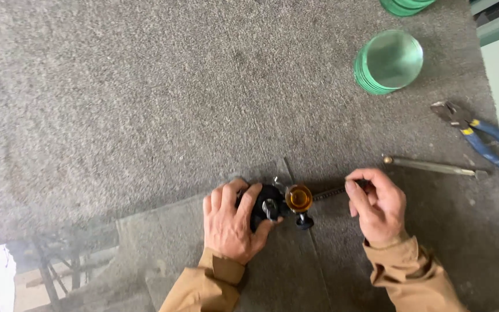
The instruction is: Measuring and cutting a circular shape into a glass pane using a circular glass cutter
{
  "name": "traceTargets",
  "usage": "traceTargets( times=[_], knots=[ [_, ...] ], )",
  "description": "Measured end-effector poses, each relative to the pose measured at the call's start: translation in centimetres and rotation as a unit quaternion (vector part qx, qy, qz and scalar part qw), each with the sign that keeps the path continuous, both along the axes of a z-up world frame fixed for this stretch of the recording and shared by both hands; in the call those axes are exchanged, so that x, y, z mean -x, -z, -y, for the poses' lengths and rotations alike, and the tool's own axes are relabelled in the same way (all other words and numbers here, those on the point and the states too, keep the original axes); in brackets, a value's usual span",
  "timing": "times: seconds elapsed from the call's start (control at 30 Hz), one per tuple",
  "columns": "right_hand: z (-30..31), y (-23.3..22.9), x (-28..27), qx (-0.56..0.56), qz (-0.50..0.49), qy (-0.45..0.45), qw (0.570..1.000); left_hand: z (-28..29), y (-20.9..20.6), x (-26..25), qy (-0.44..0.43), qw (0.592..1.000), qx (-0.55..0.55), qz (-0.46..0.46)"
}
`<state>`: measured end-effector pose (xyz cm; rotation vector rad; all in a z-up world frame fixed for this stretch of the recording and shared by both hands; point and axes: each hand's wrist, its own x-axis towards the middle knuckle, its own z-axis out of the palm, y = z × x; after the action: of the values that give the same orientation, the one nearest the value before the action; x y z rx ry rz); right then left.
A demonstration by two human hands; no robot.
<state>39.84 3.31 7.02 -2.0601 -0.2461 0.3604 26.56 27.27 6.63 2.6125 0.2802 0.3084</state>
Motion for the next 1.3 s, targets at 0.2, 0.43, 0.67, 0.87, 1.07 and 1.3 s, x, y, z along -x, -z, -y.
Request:
traceTargets(
  times=[0.2,0.43,0.67,0.87,1.07,1.3],
  knots=[
    [-0.8,1.4,1.7,-0.055,0.069,0.083,0.993,-0.1,0.3,-0.4,-0.002,0.999,-0.009,-0.033],
    [-1.4,2.9,2.4,-0.028,0.136,0.161,0.977,0.5,1.2,-0.4,-0.043,0.999,-0.016,-0.024],
    [-1.6,3.1,2.9,0.019,0.113,0.209,0.971,0.5,2.9,-0.5,-0.06,0.994,-0.095,0.015],
    [-1.4,3.6,2.7,0.017,0.132,0.203,0.97,0.3,2.5,0.1,-0.036,0.998,-0.05,-0.018],
    [-2.1,2.8,2.4,-0.011,0.106,0.194,0.975,-0.3,0.8,-0.6,-0.011,0.999,-0.026,-0.044],
    [-5.5,0.3,-1.6,-0.042,0.069,0.129,0.988,-1.0,0.8,-0.5,0.0,1.0,-0.002,0.003]
  ],
)
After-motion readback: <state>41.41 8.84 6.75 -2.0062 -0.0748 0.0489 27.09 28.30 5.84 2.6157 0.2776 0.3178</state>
